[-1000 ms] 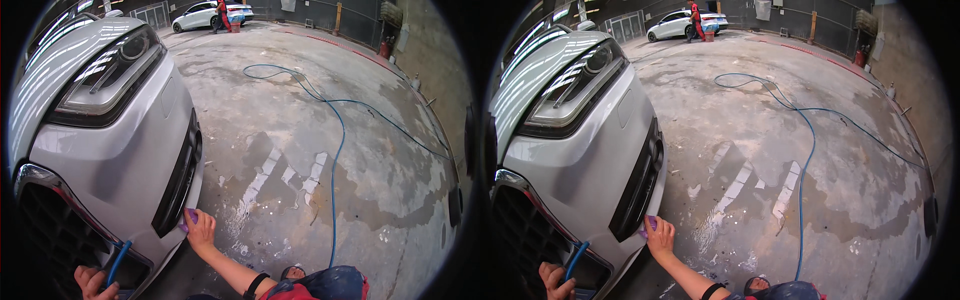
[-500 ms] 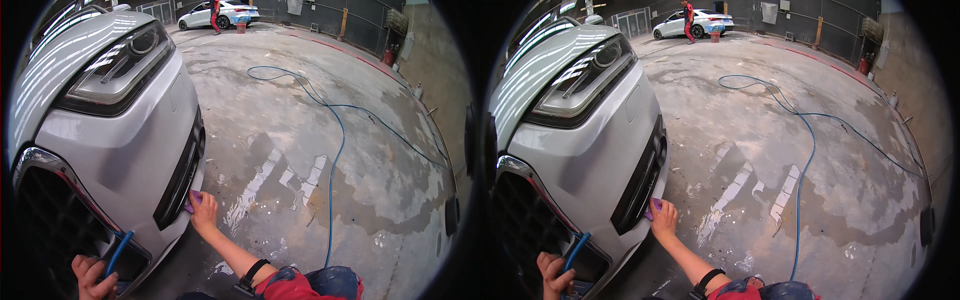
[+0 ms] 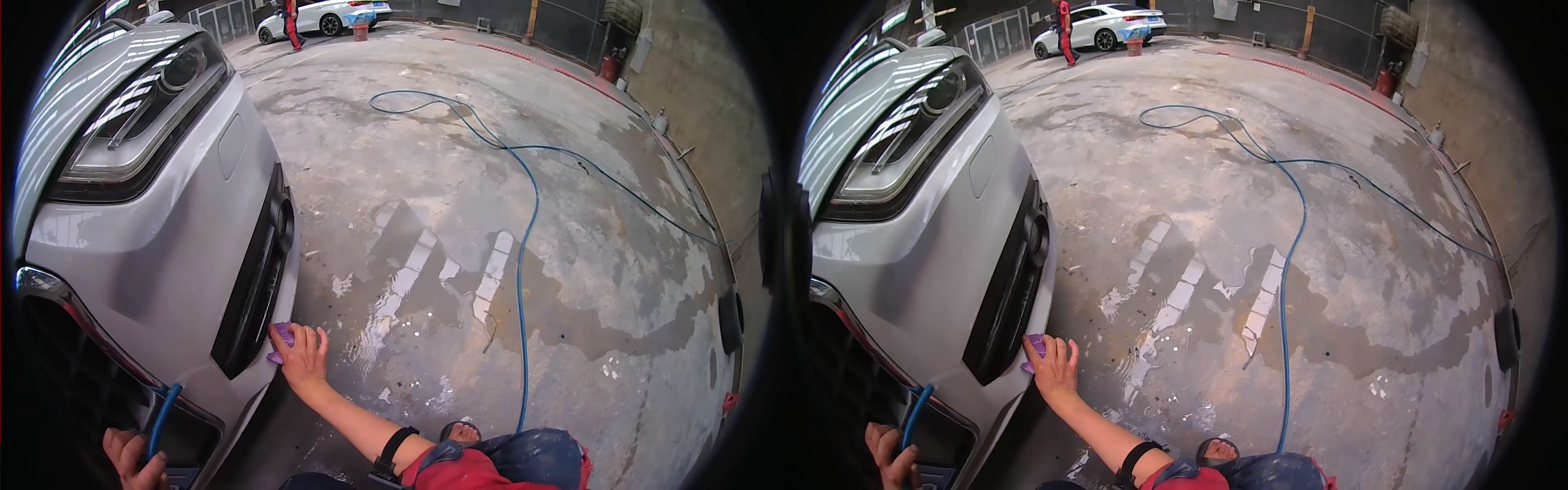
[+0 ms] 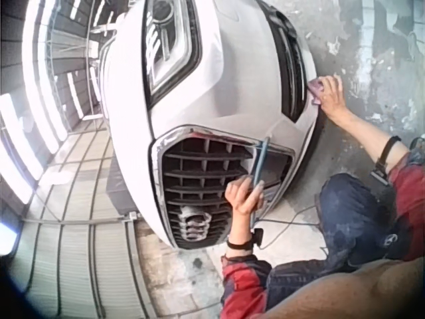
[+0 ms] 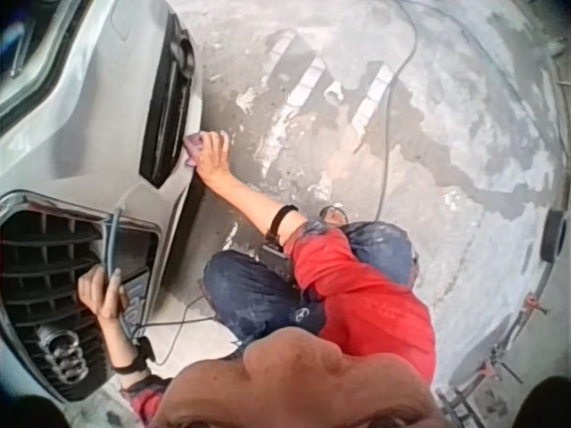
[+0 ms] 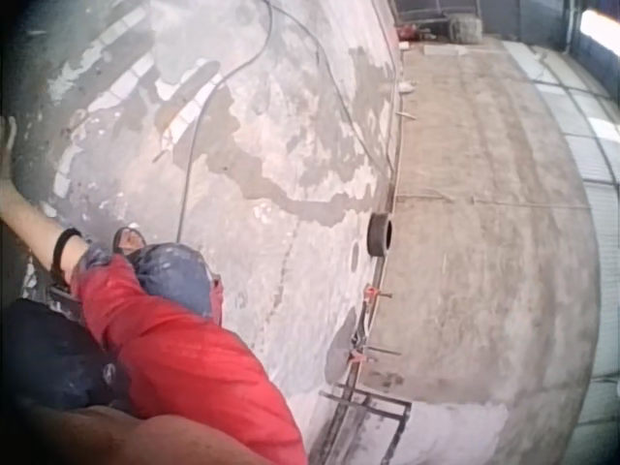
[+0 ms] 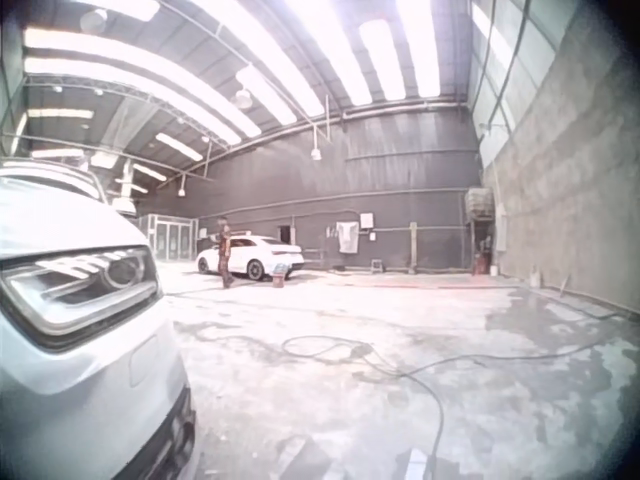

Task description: Sanding the front bumper of a white car while using a water hose for wet-sanding.

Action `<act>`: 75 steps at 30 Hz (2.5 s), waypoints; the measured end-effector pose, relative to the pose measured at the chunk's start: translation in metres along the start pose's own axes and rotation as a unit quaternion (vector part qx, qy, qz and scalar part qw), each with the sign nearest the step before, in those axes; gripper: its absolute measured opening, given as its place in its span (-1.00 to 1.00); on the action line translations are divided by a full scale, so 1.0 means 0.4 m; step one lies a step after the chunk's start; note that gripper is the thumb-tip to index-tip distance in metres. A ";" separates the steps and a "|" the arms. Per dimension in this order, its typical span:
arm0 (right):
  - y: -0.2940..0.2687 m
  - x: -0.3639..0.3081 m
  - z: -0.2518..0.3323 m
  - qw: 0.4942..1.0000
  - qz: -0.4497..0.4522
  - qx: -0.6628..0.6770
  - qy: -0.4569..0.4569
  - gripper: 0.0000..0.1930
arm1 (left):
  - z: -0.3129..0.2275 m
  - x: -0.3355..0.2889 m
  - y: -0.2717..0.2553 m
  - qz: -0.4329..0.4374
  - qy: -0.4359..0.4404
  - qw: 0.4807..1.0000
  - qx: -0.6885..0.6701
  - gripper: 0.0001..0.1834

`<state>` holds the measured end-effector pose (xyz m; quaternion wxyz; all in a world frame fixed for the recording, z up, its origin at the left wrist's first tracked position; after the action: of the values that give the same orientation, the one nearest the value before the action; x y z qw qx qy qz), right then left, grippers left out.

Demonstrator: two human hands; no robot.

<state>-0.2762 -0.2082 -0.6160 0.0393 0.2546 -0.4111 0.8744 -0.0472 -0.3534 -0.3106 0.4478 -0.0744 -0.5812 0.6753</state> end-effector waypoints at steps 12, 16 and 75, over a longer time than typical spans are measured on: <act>0.014 0.079 -0.049 0.997 -0.006 0.049 0.066 -0.22 | -0.005 -0.003 0.004 0.013 -0.015 1.000 0.001 -0.70; 0.072 0.001 -0.032 0.995 -0.017 0.058 0.082 -0.22 | 0.003 -0.039 0.031 0.079 -0.054 0.995 0.008 -0.76; -0.149 -0.143 0.403 0.914 -0.007 0.374 -0.158 -0.18 | 0.000 -0.084 -0.016 -0.073 -0.137 0.986 0.064 -0.78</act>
<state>-0.1434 -0.2801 -0.5157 -0.1181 0.3886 -0.0533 0.9123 -0.0241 -0.3772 -0.3190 0.4160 0.0897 -0.5967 0.6803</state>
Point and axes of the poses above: each hand's wrist, its own x-axis towards the middle knuckle, its own y-axis out of the palm, z = x × y, the point moved 7 cm from there along x, towards the middle knuckle, and after that the axes turned 3 degrees about x, right-handed, at the moved point
